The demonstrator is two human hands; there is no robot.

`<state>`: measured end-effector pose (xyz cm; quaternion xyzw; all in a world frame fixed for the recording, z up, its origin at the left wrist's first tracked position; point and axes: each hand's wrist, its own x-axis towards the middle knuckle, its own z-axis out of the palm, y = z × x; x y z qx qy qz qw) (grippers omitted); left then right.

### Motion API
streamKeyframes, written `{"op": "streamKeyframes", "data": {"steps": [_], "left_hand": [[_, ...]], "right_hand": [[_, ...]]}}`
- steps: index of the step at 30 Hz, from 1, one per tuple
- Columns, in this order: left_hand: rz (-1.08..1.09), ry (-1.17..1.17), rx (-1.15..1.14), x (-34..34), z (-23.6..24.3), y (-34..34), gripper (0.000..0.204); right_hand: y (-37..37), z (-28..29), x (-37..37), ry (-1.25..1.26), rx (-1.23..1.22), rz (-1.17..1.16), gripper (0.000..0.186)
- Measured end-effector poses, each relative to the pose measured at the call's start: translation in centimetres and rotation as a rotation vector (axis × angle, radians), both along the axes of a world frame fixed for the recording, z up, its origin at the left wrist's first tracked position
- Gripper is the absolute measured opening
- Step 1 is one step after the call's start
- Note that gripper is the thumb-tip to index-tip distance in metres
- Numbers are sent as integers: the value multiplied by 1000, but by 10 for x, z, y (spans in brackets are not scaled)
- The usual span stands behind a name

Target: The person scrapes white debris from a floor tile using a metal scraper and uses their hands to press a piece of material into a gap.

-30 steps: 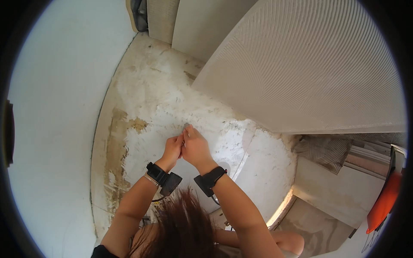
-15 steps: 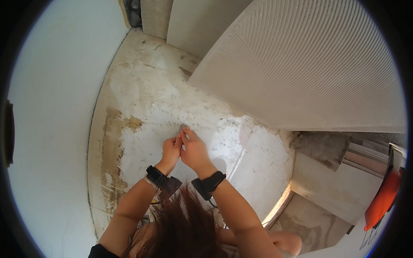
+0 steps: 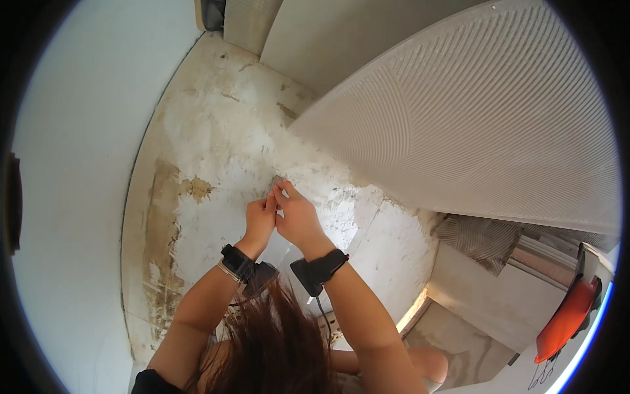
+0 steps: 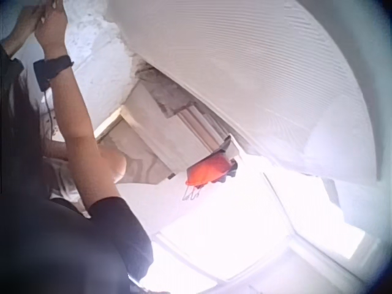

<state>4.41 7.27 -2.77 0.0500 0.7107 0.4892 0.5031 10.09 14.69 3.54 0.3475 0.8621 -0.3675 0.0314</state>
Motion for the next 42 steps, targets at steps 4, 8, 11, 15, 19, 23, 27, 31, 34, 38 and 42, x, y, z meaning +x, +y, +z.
{"op": "streamKeyframes", "data": {"steps": [4, 8, 11, 15, 19, 23, 27, 31, 34, 38, 42], "left_hand": [[-10, 71, 18, 8, 0, -6, 45], [49, 2, 37, -6, 3, 15, 41], [43, 28, 68, -8, -10, 28, 41], [29, 30, 1, 0, -3, 11, 44], [-4, 25, -18, 8, 0, -7, 44], [-13, 78, 10, 3, -7, 18, 45], [46, 99, 63, -8, -18, 39, 46], [-8, 23, -13, 0, -2, 21, 45], [-8, 117, 16, 8, -4, 4, 45], [-8, 79, 29, -3, -10, 30, 45], [6, 121, 33, -10, -10, 47, 45]], "right_hand": [[-7, 2, 6, -39, 27, 2, 41], [11, -4, -3, 72, 148, 65, 38], [21, -4, -11, 65, 203, 35, 37], [6, 1, -5, -56, 64, -3, 39], [-7, 0, 7, -10, 104, 42, 42], [13, 0, 0, 3, 170, 66, 42], [27, -5, -13, 7, 183, 23, 40], [17, -2, 0, -53, 124, 78, 40], [3, 0, 5, -21, 112, 70, 38], [20, 1, -11, -41, 169, 32, 39], [34, -7, -12, -65, 233, 46, 40]]}}
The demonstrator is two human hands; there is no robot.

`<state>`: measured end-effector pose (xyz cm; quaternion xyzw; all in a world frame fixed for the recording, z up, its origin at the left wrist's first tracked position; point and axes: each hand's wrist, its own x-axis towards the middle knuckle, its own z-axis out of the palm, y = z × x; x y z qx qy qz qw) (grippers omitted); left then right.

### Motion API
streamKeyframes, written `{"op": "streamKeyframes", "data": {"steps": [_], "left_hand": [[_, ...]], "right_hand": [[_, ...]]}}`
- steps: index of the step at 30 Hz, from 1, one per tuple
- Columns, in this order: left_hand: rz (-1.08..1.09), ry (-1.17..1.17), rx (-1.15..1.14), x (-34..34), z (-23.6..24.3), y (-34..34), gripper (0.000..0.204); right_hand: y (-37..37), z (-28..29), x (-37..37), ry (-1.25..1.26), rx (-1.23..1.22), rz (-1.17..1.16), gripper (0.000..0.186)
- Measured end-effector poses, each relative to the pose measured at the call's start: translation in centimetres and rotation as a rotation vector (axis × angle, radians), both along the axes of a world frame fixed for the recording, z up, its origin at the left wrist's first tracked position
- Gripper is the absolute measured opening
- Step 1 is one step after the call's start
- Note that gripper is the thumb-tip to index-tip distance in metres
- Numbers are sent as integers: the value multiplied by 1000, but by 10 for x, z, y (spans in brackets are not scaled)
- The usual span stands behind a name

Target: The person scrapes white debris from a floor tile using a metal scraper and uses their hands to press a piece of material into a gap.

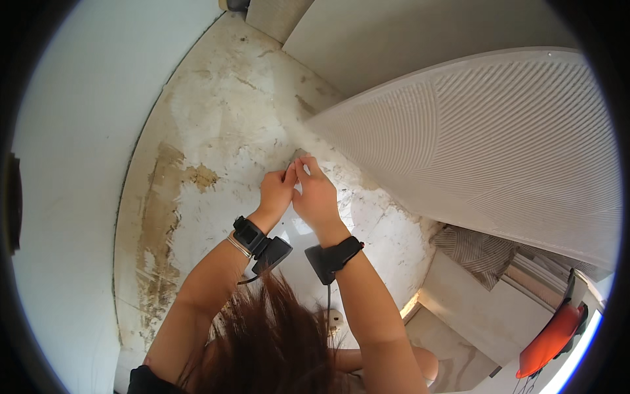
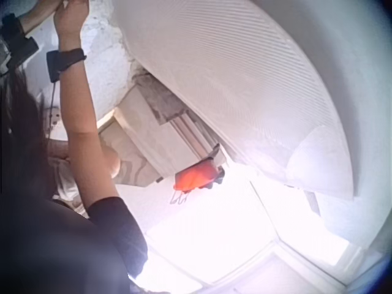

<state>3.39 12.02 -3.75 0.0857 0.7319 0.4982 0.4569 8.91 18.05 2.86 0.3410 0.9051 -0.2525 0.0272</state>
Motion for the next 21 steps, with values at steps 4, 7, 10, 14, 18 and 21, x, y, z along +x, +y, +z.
{"op": "streamKeyframes", "data": {"steps": [4, 7, 10, 14, 18, 21], "left_hand": [[-26, -8, -31, 7, 7, -34, 47], [-25, -35, -52, 14, 14, -47, 48], [10, -31, -24, 12, 13, -41, 47], [22, -9, -21, 1, 6, -18, 47], [-1, 35, 8, -6, 1, -5, 48], [-2, 8, 11, -4, -1, -13, 47]], "right_hand": [[-19, 0, 11, 40, -43, 52, 41], [-34, 11, 15, 5, -190, 54, 42], [-23, 6, 15, 57, -173, 56, 40], [-6, 2, 3, 87, -162, 79, 39], [3, -2, -2, 74, -63, 36, 39], [-2, 2, -2, 11, -99, 49, 40]]}}
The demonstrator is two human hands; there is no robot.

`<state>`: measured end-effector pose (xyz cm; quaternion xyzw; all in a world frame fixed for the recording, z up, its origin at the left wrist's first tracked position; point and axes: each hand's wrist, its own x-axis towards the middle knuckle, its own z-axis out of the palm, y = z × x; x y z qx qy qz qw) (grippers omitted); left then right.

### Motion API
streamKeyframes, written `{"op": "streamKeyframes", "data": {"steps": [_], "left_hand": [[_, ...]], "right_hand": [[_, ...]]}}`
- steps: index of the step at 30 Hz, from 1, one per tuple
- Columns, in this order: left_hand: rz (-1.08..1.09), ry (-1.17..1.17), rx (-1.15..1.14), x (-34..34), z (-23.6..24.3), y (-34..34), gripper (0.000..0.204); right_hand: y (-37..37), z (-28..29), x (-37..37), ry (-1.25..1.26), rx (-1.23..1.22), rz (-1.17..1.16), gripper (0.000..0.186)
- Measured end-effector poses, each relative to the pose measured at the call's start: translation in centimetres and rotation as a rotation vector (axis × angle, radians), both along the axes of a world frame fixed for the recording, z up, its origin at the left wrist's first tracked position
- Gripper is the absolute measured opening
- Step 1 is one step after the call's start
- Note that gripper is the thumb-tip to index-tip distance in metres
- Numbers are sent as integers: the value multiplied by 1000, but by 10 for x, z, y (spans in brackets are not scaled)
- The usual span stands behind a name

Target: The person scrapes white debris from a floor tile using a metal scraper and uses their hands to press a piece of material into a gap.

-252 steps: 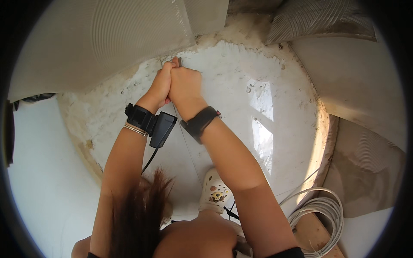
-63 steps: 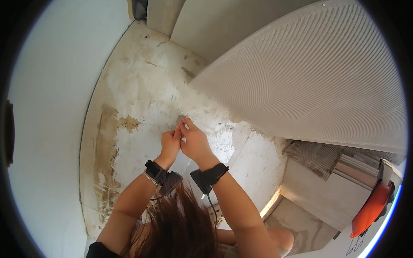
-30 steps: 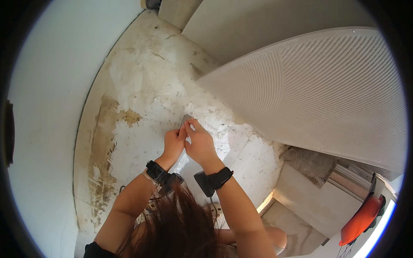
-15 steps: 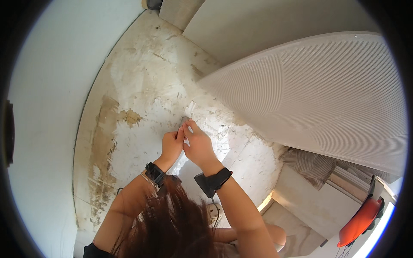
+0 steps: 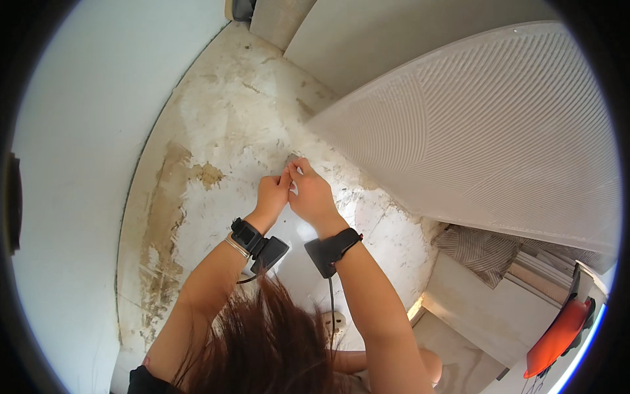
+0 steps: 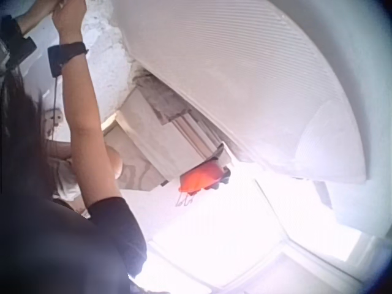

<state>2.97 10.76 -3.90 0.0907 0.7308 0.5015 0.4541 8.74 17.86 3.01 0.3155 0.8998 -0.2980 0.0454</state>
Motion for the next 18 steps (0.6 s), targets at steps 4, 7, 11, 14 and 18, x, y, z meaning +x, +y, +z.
{"op": "streamKeyframes", "data": {"steps": [4, 7, 11, 14, 18], "left_hand": [[-23, -75, -73, 12, 6, -29, 45], [-31, -48, -19, 7, 5, -19, 43], [-77, -5, -14, -16, -6, 19, 44], [-53, -5, -7, -10, -7, 21, 46], [-67, -82, -20, 8, -1, -9, 48]], "right_hand": [[-25, 1, 12, 53, 19, 68, 36], [-20, 4, 7, 42, 86, 70, 34], [1, -16, -10, -65, 294, 12, 40], [9, -12, -9, -77, 228, 12, 41], [-6, 4, 8, -121, 53, 96, 40]]}}
